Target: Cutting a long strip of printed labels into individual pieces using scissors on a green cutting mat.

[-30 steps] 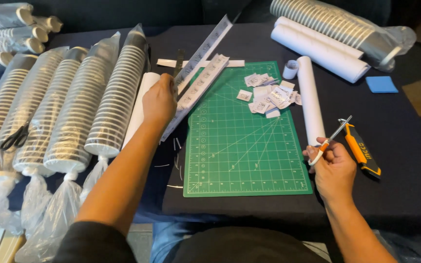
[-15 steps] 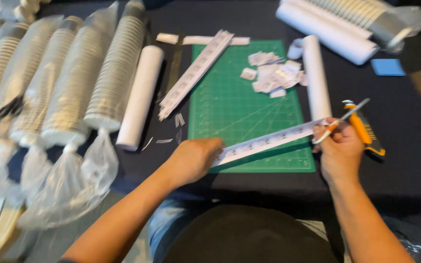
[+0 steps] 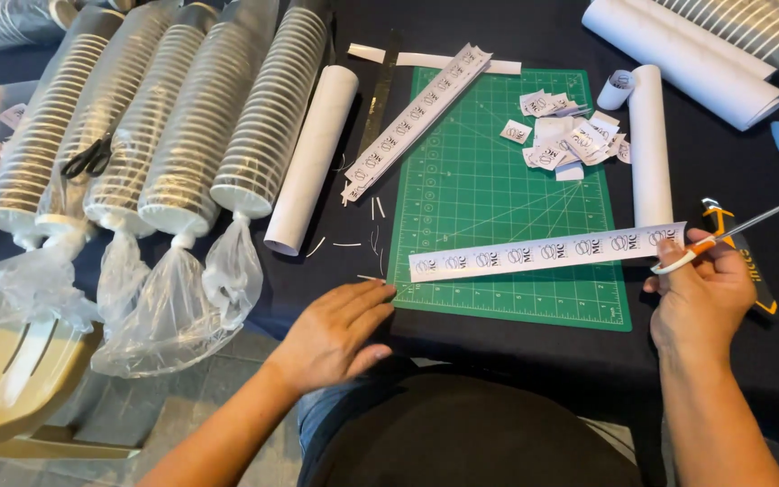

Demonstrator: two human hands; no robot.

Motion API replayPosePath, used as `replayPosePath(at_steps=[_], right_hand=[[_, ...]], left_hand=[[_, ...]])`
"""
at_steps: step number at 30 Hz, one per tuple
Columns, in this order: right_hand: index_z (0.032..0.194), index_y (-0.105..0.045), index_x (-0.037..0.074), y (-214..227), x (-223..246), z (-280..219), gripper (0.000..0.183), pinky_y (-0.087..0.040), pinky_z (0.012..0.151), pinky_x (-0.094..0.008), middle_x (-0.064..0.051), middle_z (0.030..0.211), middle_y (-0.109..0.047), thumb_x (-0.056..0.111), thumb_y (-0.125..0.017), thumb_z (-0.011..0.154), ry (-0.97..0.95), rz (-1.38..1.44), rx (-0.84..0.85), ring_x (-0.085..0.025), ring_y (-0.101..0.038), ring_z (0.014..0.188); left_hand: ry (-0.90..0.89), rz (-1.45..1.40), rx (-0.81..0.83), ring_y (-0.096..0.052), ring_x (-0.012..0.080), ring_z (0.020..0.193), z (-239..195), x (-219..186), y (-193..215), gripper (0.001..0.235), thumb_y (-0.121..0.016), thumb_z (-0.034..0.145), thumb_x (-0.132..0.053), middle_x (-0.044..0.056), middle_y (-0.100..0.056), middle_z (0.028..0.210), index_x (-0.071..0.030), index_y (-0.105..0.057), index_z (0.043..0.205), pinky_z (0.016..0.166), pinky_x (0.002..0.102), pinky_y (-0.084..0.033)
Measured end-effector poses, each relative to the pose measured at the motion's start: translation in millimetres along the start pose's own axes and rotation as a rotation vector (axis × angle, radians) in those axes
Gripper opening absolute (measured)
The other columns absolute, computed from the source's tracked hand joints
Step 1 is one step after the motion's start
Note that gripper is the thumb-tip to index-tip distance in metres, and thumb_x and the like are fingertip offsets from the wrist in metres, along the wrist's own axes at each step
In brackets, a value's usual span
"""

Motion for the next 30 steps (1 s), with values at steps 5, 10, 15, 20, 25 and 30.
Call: replayPosePath(at_steps=[5, 10, 15, 20, 25, 30], right_hand=[[0.120, -0.062, 0.016, 1.9, -3.4, 1.1, 0.026, -0.052, 0.049, -0.017, 0.000, 0.100, -0.068, 0.011, -0.079, 0.101, 0.000, 0.030, 0.002, -0.004, -0.063, 0.069], [0.120, -0.062, 0.016, 1.2, -6.2, 1.0, 0.027, -0.051, 0.048, -0.017, -0.001, 0.102, -0.070, 0.011, -0.079, 0.100, 0.005, 0.043, -0.006, -0.004, -0.063, 0.069], [0.122, -0.060, 0.012, -16.8, -2.0, -22.2, 0.031, -0.050, 0.047, -0.017, -0.001, 0.092, -0.066, 0.008, -0.079, 0.098, 0.084, 0.125, -0.021, -0.003, -0.059, 0.062], [0.122, -0.059, 0.006, -45.6, 8.4, -73.7, 0.031, -0.053, 0.045, -0.020, -0.004, 0.093, -0.061, 0.004, -0.078, 0.097, 0.166, 0.142, -0.090, -0.008, -0.061, 0.063], [0.123, -0.062, -0.001, -41.0, 6.7, -102.7, 0.035, -0.057, 0.043, -0.022, -0.008, 0.085, -0.061, 0.001, -0.079, 0.093, 0.126, 0.097, -0.024, -0.013, -0.065, 0.059], [0.117, -0.071, -0.005, 3.9, 9.3, -116.2, 0.034, -0.057, 0.036, -0.033, -0.022, 0.068, -0.072, 0.008, -0.079, 0.086, -0.070, -0.043, 0.390, -0.024, -0.069, 0.044]], left_hand=[[0.191, 0.131, 0.157, -0.050, 0.0447, 0.141, 5.8, 41.0, 2.3, 0.082, -0.028, 0.107, -0.063, 0.027, -0.053, 0.151, 0.004, -0.048, 0.149, 0.118, 0.053, -0.040], [0.265, 0.189, 0.036, -0.055, 0.0478, 0.134, 32.6, 49.8, 5.4, 0.069, -0.046, 0.107, -0.052, 0.033, -0.057, 0.144, 0.009, -0.053, 0.141, 0.118, 0.052, -0.041], [0.156, 0.091, -0.339, -0.065, 0.0392, 0.106, 100.0, -12.5, -7.1, 0.027, -0.060, 0.101, -0.014, 0.022, -0.069, 0.118, 0.004, -0.066, 0.119, 0.095, 0.050, -0.052], [0.192, 0.068, -0.326, -0.065, 0.0346, 0.103, 162.7, -43.7, -71.8, 0.032, -0.057, 0.102, -0.027, 0.014, -0.065, 0.111, -0.002, -0.064, 0.121, 0.088, 0.046, -0.050], [0.212, 0.030, -0.334, -0.067, 0.0298, 0.074, 183.2, -44.1, -123.1, 0.025, -0.050, 0.103, -0.032, 0.003, -0.057, 0.080, -0.012, -0.063, 0.097, 0.066, 0.044, -0.052], [0.206, 0.151, -0.316, -0.065, 0.0236, 0.058, 175.9, -37.5, -109.3, 0.029, -0.051, 0.105, -0.038, -0.002, -0.052, 0.068, -0.019, -0.054, 0.083, 0.054, 0.038, -0.052]])
Point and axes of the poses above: each hand's wrist, its own z-axis towards the middle knuckle, its own y-axis out of the back of the hand, x = y × z, the point moved 1 cm from there along z, towards the middle knuckle
